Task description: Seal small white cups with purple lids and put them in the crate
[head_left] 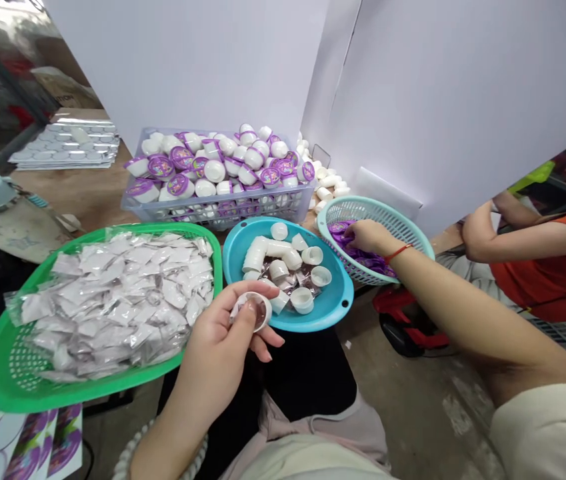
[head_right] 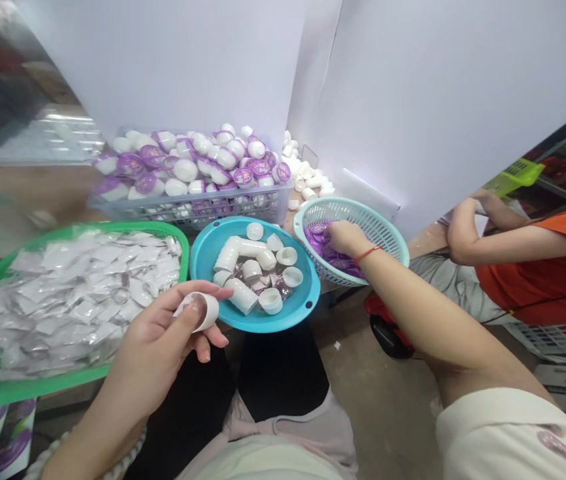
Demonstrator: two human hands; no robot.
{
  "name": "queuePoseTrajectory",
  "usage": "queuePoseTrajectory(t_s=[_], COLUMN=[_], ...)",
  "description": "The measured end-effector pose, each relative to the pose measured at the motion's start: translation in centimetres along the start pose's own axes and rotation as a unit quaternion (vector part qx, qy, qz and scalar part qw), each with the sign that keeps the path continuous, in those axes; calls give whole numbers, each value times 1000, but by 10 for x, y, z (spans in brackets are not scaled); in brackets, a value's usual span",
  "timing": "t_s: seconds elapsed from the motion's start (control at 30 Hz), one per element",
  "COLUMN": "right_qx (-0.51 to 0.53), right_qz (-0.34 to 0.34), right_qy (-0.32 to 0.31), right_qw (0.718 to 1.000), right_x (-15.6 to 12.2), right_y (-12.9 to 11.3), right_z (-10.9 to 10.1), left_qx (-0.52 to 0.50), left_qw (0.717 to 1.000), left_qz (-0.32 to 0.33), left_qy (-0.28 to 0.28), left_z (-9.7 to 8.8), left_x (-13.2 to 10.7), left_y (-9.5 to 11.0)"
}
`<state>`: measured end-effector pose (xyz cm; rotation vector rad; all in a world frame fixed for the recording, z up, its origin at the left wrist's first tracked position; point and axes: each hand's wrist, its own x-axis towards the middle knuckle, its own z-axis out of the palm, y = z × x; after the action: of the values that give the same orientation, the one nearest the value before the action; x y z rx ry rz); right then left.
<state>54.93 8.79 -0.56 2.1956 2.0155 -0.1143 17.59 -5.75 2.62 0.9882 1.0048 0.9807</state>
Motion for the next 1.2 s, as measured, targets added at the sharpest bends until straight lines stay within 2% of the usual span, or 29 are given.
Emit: queuePoseTrajectory(t_s=[0.3,0.47,0.63,0.7,0.8,0.87,0.9,0.97,1.03,1.1,1.2], right_qx=[21,41,47,76,119,214,281,406,412,377,348], right_qz=[44,38,38,30,17,-36,-86,-234,-345,-427,-497], right_qy=[73,115,192,200,193,196,196,190,176,142,118], right_qw=[996,992,980,976,974,956,935,863,825,809,786], right_x=[-16,-38,-44,-42,-50,-70,-84,-116,-145,-165,-177], right_y=[9,-6,-17,-20,-36,-60,-76,-111,-144,-168,-184], right_z=[-16,-29,-39,-38,-40,-44,-47,-53,-57,-58,-55], left_qx=[-10,-21,11,9,5,-21,-30,-27,-11,3,22], left_qw=[1000,1000,999,999,999,999,998,998,997,997,996], left_qz=[3,-11,22,24,-17,-41,-48,-54,-63,-62,-41], left_qy=[1,0,-30,-33,-29,-27,-27,-26,-39,-55,-78], left_z=[-4,-4,-8,-9,-10,-10,-10,-8,-7,-7,-10], left_x=[0,2,2,1,-1,-2,-2,-2,-1,-1,-2], left_y=[2,1,1,0,-1,-2,-3,-3,-2,-1,-2])
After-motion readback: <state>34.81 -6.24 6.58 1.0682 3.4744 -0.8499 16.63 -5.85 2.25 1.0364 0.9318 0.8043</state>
